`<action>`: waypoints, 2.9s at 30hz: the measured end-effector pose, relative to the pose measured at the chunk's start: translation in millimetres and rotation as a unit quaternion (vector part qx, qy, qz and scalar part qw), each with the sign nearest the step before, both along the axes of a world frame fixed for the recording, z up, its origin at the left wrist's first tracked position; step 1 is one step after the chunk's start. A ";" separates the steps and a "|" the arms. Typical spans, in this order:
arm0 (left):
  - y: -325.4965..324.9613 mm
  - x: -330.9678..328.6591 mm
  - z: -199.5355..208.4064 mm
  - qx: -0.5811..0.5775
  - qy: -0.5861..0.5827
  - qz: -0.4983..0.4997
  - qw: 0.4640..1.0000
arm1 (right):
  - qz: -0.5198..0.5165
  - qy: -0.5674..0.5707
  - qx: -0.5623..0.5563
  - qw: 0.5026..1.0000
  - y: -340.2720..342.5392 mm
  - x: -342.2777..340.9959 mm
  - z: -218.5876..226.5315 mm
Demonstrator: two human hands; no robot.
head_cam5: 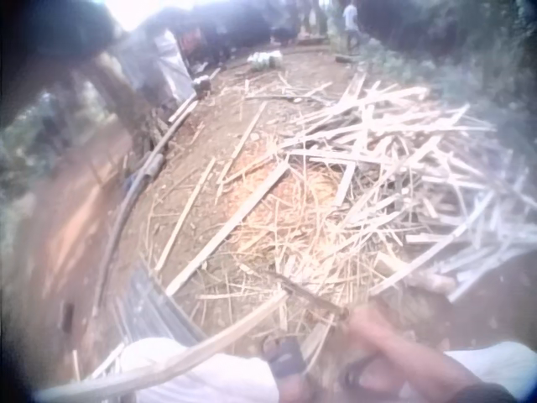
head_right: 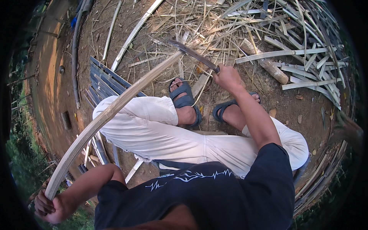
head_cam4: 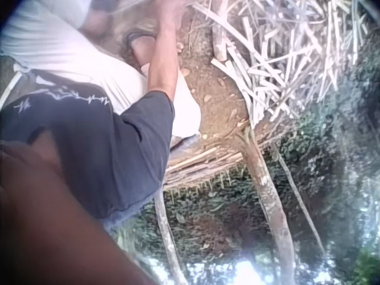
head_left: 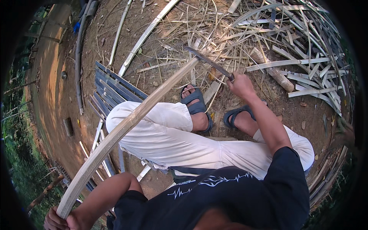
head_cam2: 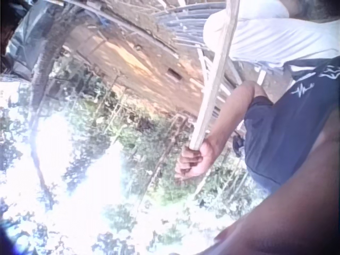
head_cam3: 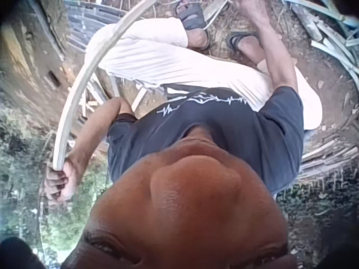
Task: The person shaves and thins bamboo strips using a large blade, handling individual strips and removing material from their surfaces.
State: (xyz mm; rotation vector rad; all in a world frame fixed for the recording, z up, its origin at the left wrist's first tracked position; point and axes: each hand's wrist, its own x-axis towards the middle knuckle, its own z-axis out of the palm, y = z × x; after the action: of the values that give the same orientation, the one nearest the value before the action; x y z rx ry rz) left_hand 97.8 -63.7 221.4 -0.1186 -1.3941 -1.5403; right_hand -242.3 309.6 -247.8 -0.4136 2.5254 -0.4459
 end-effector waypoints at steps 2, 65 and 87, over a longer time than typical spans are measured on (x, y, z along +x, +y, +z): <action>-2.3 6.3 14.4 -0.005 -0.012 -0.009 1.000 | -0.033 0.002 0.018 0.999 11.1 -4.9 -20.3; -18.6 -19.0 -8.1 0.047 0.154 0.210 0.964 | -0.071 -0.032 -0.008 0.997 -10.4 -10.9 17.0; -15.1 -18.4 -13.7 0.023 0.067 0.154 0.985 | -0.025 -0.015 -0.090 0.996 -4.7 -4.5 -0.4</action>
State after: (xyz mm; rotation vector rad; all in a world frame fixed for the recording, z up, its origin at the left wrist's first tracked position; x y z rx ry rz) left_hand 79.4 -78.8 207.7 0.0221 -1.2073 -1.2817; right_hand -246.8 304.9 -248.2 -0.4080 2.4795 -0.6963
